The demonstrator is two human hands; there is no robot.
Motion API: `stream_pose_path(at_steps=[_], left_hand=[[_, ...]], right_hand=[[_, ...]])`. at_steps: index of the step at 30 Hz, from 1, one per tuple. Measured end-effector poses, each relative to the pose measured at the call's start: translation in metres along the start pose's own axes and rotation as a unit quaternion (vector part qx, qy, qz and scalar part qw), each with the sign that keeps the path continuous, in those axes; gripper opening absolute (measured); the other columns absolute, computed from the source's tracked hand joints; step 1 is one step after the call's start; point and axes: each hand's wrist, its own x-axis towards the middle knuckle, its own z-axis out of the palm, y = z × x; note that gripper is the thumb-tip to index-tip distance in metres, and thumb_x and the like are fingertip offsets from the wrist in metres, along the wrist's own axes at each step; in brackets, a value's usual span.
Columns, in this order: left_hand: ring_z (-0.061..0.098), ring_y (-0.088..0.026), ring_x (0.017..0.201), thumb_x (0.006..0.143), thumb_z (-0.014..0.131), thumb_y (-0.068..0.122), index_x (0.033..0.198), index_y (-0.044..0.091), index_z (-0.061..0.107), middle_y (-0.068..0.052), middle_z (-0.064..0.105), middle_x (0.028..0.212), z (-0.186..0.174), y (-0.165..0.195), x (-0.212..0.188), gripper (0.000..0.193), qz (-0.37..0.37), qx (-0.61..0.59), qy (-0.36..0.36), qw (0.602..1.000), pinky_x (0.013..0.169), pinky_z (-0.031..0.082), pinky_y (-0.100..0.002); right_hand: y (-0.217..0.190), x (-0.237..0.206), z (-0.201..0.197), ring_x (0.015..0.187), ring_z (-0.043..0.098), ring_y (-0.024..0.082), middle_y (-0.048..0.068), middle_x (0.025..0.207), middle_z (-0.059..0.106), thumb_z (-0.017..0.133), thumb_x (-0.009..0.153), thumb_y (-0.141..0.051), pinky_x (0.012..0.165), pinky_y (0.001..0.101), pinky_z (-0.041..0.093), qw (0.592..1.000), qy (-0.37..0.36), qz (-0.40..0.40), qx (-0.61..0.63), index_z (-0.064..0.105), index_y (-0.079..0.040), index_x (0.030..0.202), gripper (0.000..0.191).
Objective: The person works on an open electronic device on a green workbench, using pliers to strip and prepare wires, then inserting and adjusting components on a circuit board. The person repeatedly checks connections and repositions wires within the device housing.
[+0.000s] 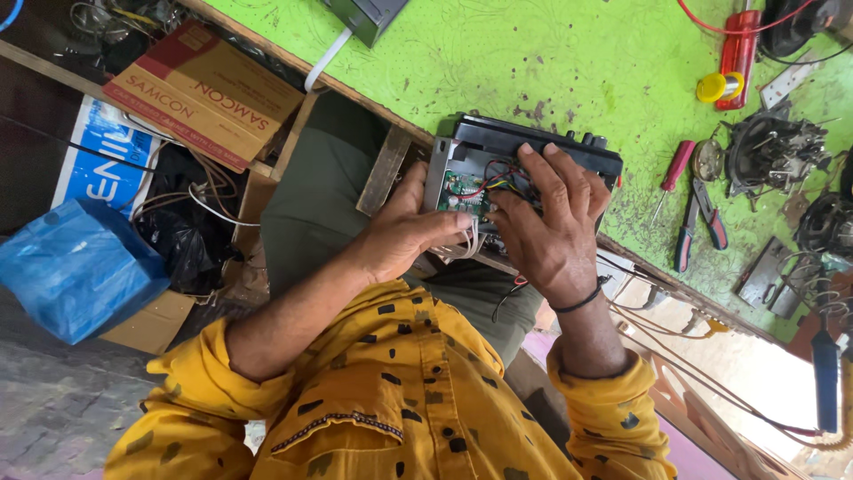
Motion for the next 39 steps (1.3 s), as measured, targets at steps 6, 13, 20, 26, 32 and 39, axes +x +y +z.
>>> stream_pose_path(at_steps=[6,13,20,26,32,39], left_hand=[[0.066,-0.015,0.105,0.092,0.071,0.007,0.132,0.005,0.042,-0.009,0.062,0.119,0.001,-0.002,0.000,0.049,-0.003,0.005,0.009,1.000,0.089,0.062,-0.035],[0.068,-0.016,0.105,0.093,0.068,0.005,0.132,0.004,0.041,-0.011,0.063,0.119,0.003,-0.001,0.001,0.047,0.015,-0.014,0.001,1.000,0.089,0.063,-0.036],[0.069,-0.016,0.099,0.093,0.067,0.003,0.132,0.004,0.042,-0.011,0.064,0.116,0.003,-0.003,0.000,0.047,0.009,-0.015,0.007,1.000,0.082,0.063,-0.034],[0.068,-0.016,0.099,0.094,0.067,0.003,0.131,0.004,0.042,-0.011,0.063,0.116,0.005,-0.003,0.001,0.045,0.010,-0.017,0.009,1.000,0.081,0.063,-0.034],[0.068,-0.018,0.103,0.092,0.066,0.005,0.130,0.006,0.042,-0.010,0.063,0.117,0.006,0.001,0.000,0.045,-0.005,-0.022,0.013,1.000,0.087,0.063,-0.038],[0.065,-0.016,0.101,0.094,0.066,0.004,0.127,0.006,0.046,-0.007,0.060,0.113,0.005,-0.003,0.001,0.038,-0.017,-0.025,0.005,1.000,0.087,0.060,-0.037]], right_hand=[[-0.001,0.002,-0.005,0.139,0.049,0.038,0.017,0.151,0.054,0.086,0.081,-0.019,0.111,0.0541,0.033,1.000,-0.013,0.008,0.015,0.076,-0.011,0.107,0.029],[-0.001,0.003,-0.006,0.139,0.049,0.038,0.017,0.151,0.053,0.086,0.081,-0.020,0.111,0.0541,0.034,1.000,-0.012,0.005,0.021,0.076,-0.011,0.107,0.029],[0.000,0.000,-0.005,0.142,0.046,0.039,0.017,0.153,0.052,0.085,0.082,-0.019,0.110,0.0555,0.033,0.999,-0.013,0.001,0.030,0.075,-0.011,0.107,0.028],[0.000,0.000,-0.005,0.141,0.047,0.039,0.016,0.152,0.052,0.084,0.082,-0.020,0.111,0.0552,0.033,0.999,-0.012,0.004,0.032,0.075,-0.012,0.106,0.027],[-0.004,0.004,-0.013,0.140,0.047,0.041,0.019,0.153,0.049,0.084,0.082,-0.024,0.113,0.0554,0.030,0.998,-0.013,0.012,0.052,0.076,-0.013,0.110,0.031],[-0.007,0.025,-0.014,0.151,0.033,0.040,0.016,0.164,0.040,0.078,0.086,-0.023,0.122,0.0561,0.023,0.997,-0.079,-0.007,0.008,0.077,-0.018,0.116,0.030]])
